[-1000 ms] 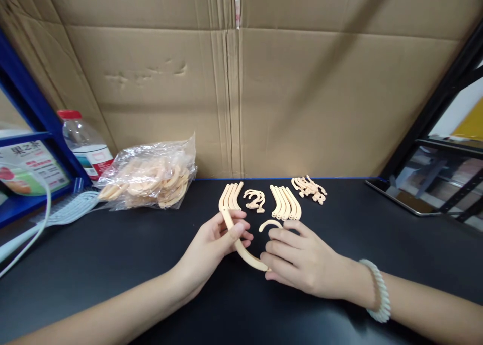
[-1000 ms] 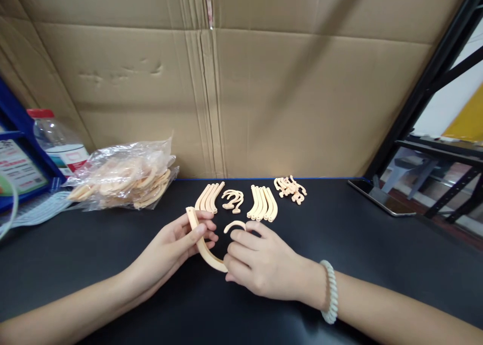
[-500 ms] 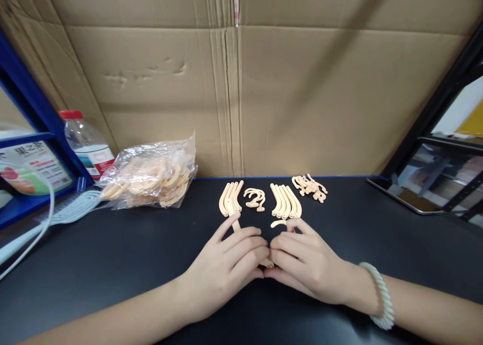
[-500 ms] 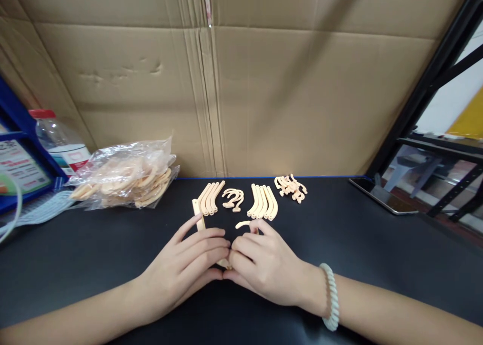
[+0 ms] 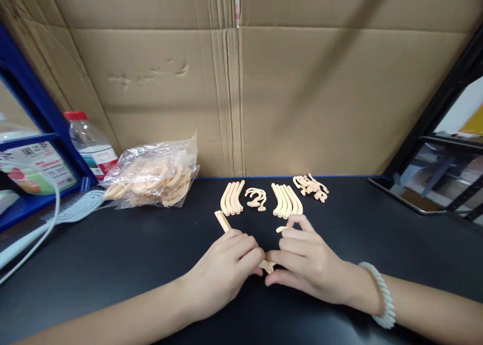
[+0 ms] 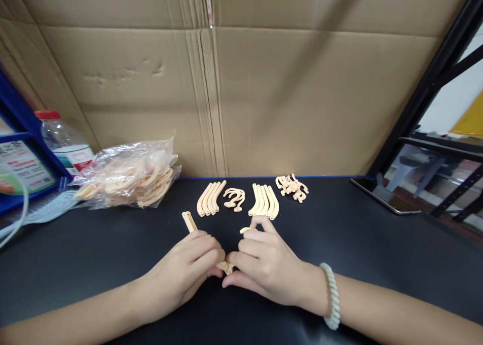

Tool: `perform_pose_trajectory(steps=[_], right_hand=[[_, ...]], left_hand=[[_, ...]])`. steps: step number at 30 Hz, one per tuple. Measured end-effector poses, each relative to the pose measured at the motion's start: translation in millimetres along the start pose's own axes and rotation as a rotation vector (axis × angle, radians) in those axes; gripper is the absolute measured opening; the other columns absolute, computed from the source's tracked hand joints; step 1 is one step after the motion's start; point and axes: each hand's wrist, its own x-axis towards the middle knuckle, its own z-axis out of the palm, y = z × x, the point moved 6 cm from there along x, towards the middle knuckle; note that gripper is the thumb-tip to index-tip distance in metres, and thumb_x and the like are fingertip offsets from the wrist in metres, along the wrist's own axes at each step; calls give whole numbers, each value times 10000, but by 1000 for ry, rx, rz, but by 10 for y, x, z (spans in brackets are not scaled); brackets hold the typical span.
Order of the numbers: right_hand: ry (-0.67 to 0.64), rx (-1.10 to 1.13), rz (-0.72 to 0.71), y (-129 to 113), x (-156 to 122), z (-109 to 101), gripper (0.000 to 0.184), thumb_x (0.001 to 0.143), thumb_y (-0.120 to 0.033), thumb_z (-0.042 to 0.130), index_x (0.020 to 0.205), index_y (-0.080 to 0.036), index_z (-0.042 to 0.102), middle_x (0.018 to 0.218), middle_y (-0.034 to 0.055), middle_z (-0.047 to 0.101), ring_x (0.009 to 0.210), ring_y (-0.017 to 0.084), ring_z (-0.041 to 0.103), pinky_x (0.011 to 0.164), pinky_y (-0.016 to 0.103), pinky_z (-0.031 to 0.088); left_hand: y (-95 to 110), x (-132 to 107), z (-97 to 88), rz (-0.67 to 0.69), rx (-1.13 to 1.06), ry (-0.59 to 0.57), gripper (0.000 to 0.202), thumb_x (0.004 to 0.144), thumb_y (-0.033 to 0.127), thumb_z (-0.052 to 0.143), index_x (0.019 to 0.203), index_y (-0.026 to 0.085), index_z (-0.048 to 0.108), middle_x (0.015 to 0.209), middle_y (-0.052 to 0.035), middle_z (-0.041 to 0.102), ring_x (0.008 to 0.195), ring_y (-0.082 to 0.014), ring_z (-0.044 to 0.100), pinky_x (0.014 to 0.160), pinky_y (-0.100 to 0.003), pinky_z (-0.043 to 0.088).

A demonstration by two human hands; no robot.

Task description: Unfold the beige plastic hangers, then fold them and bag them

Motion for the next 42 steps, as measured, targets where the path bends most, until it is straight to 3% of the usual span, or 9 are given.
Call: perform_pose_trajectory(steps=[5,9,12,17,20,24,28,32,42], right_hand=[[-38,162,92,75,-11,69,283,924,-416,576,808,-178,674,617,-27,565,614,119,451,836,350,349],[-13,397,299,202,-6,75,268,896,-417,619,763,-195,689,604,-38,580,567,101,450,729,312,350],[6,442,377,264,-7,56,256,880,-421,640,778,-193,697,569,-49,509,566,106,425,702,311,339],[31,456,414,312,-7,52,194,880,-375,652,826,-193,689,589,-44,469,625,128,447,732,324,349],[51,468,457,351,-24,75,170,885,-355,646,830,-199,685,625,-24,516,674,144,487,722,321,366],[61,494,483,388,-54,100,118,892,-318,639,852,-213,673,718,-4,591,739,152,520,741,319,392],[61,498,477,389,-53,101,81,889,-298,646,867,-222,667,756,-4,621,774,156,531,768,328,406],[81,501,458,379,-28,80,63,893,-282,643,887,-220,657,814,6,640,827,163,552,809,337,424],[38,191,361,659,143,10,60,909,-225,612,956,-216,648,972,51,635,979,211,527,902,419,408]], left_hand=[[23,15,-55,7,1,15,255,1004,167,368,796,171,515,749,-27,589,661,-159,501,647,-295,422],[127,26,-149,151,125,59,310,1011,117,313,815,167,548,747,-30,630,649,-155,516,673,-310,423],[79,23,-240,185,133,84,290,1011,102,315,842,164,543,762,-29,649,663,-144,539,710,-307,430],[-419,-27,-372,84,197,48,214,992,98,356,869,183,508,792,-9,644,697,-134,553,818,-336,433],[-815,-89,-447,-36,240,18,153,986,125,365,925,176,496,751,6,613,660,-144,535,913,-430,416],[-1102,-153,-452,-115,231,-67,178,967,117,356,961,160,529,865,-72,595,832,-214,541,856,-432,457],[-1148,-191,-358,-126,172,-121,215,949,84,362,963,180,553,1019,-100,596,983,-236,541,852,-386,479],[-1162,-240,-262,-174,98,-121,208,946,120,398,1086,200,530,1167,-103,549,1081,-231,529,910,-373,481],[-1157,-249,-199,-329,27,9,126,894,192,507,1020,195,496,1023,-50,531,936,-206,569,843,-370,503]])
